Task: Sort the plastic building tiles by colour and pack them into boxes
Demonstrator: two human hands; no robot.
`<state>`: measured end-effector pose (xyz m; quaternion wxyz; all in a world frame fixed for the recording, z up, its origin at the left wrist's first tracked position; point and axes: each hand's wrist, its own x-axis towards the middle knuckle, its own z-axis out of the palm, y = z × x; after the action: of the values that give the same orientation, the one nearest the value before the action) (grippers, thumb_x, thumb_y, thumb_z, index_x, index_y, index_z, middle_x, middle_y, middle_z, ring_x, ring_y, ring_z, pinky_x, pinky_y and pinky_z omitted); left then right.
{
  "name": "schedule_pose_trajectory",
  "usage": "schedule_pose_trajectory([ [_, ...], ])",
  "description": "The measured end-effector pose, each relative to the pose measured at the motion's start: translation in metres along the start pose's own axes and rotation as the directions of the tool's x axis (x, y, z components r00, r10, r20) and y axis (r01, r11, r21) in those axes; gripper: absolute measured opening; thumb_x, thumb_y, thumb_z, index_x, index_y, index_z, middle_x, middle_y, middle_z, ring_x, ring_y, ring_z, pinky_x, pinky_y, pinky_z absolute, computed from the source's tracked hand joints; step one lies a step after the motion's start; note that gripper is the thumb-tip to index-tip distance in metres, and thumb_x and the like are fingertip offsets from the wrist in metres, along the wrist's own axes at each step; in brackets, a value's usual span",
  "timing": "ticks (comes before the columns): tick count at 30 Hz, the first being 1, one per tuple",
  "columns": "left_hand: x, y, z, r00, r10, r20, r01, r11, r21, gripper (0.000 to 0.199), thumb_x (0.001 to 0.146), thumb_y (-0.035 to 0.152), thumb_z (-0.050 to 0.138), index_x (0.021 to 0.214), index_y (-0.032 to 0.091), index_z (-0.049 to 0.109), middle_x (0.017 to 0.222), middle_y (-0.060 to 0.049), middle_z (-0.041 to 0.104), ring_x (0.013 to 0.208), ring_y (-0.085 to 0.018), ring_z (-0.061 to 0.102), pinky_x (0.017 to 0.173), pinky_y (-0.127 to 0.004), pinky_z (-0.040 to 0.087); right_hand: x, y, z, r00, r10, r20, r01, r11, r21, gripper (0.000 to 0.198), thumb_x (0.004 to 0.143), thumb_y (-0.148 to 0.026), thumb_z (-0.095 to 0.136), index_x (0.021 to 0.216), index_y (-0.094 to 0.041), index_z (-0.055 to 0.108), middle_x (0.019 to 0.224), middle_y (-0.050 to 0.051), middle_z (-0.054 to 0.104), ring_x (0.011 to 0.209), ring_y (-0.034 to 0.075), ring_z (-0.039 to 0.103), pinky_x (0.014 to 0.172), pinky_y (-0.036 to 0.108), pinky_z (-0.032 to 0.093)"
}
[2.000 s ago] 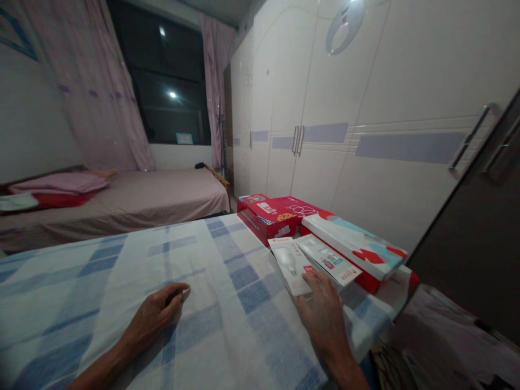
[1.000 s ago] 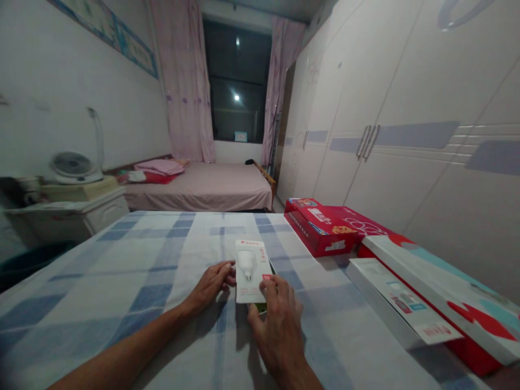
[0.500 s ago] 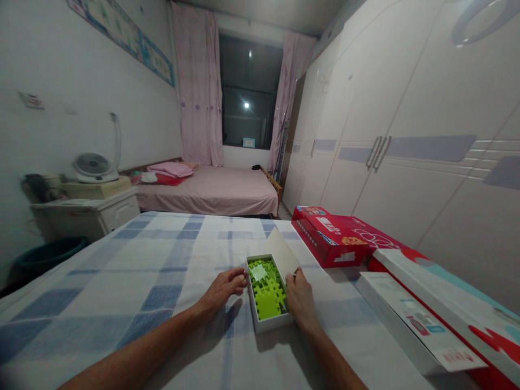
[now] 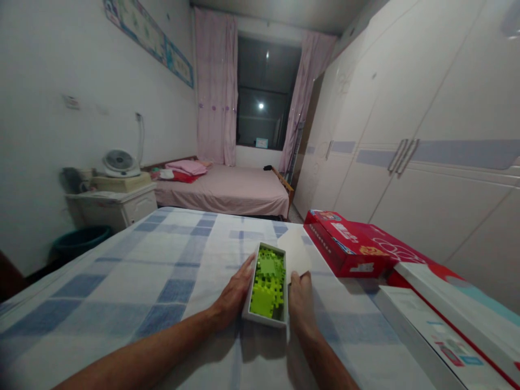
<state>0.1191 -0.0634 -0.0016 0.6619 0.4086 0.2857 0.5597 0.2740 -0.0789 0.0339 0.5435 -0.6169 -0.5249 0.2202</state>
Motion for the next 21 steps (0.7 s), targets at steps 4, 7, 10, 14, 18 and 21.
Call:
schedule_pose_trajectory([
  [4,0.006,0.006,-0.002,0.963,-0.253,0.09,0.268,0.884,-0.383,0.073,0.081,0.05,0.055,0.143,0.019,0.031,0.13,-0.013,0.058,0.116,-0.027,0.057,0.102,-0.044,0.038,0.005,-0.019,0.016,0.999,0.01,0.044,-0.012,0.999,0.03,0.015,0.079,-0.036,0.039,0.08,-0.023,0.046,0.081,0.003,0.057,0.078,0.019,0.053,0.075,0.031,0.043],
  [7,0.009,0.016,-0.009,0.877,-0.364,0.314,0.479,0.719,-0.504,0.077,0.081,0.061,0.046,0.133,0.004,0.045,0.114,-0.02,0.067,0.107,-0.031,0.062,0.099,-0.047,0.04,0.008,-0.025,0.03,0.993,0.003,0.117,-0.008,0.999,0.041,0.019,0.079,-0.039,0.04,0.083,-0.022,0.048,0.078,0.002,0.056,0.076,0.018,0.053,0.072,0.03,0.042],
  [10,0.008,0.028,-0.016,0.888,-0.358,0.288,0.46,0.693,-0.556,0.072,0.083,0.059,0.041,0.127,0.002,0.051,0.105,-0.019,0.07,0.101,-0.031,0.065,0.097,-0.047,0.041,0.011,-0.023,0.043,0.981,0.062,0.186,-0.072,0.996,0.051,0.024,0.076,-0.043,0.044,0.086,-0.022,0.049,0.076,0.001,0.056,0.072,0.017,0.053,0.066,0.03,0.042],
  [14,0.004,0.048,-0.027,0.907,-0.377,0.187,0.416,0.74,-0.528,0.066,0.084,0.054,0.04,0.121,0.002,0.055,0.099,-0.019,0.071,0.094,-0.03,0.068,0.093,-0.046,0.044,0.011,-0.02,0.055,0.967,0.059,0.249,-0.096,0.985,0.14,0.022,0.07,-0.043,0.049,0.077,-0.022,0.048,0.075,0.001,0.057,0.072,0.017,0.055,0.063,0.029,0.044],
  [18,-0.006,0.077,-0.05,0.915,-0.392,0.097,0.389,0.79,-0.474,0.062,0.083,0.053,0.041,0.115,0.003,0.059,0.092,-0.018,0.073,0.083,-0.03,0.07,0.084,-0.045,0.049,0.006,-0.021,0.062,0.937,0.148,0.317,-0.244,0.927,0.286,0.024,0.069,-0.043,0.049,0.079,-0.021,0.048,0.077,0.001,0.06,0.068,0.016,0.059,0.06,0.03,0.05],
  [21,-0.019,0.105,-0.078,0.931,-0.363,-0.031,0.319,0.853,-0.413,0.055,0.082,0.049,0.043,0.111,0.005,0.06,0.087,-0.017,0.073,0.075,-0.028,0.07,0.077,-0.043,0.053,-0.003,-0.019,0.065,0.922,0.212,0.325,-0.321,0.886,0.335,0.022,0.068,-0.038,0.051,0.081,-0.02,0.05,0.074,0.001,0.062,0.067,0.017,0.062,0.059,0.03,0.051],
])
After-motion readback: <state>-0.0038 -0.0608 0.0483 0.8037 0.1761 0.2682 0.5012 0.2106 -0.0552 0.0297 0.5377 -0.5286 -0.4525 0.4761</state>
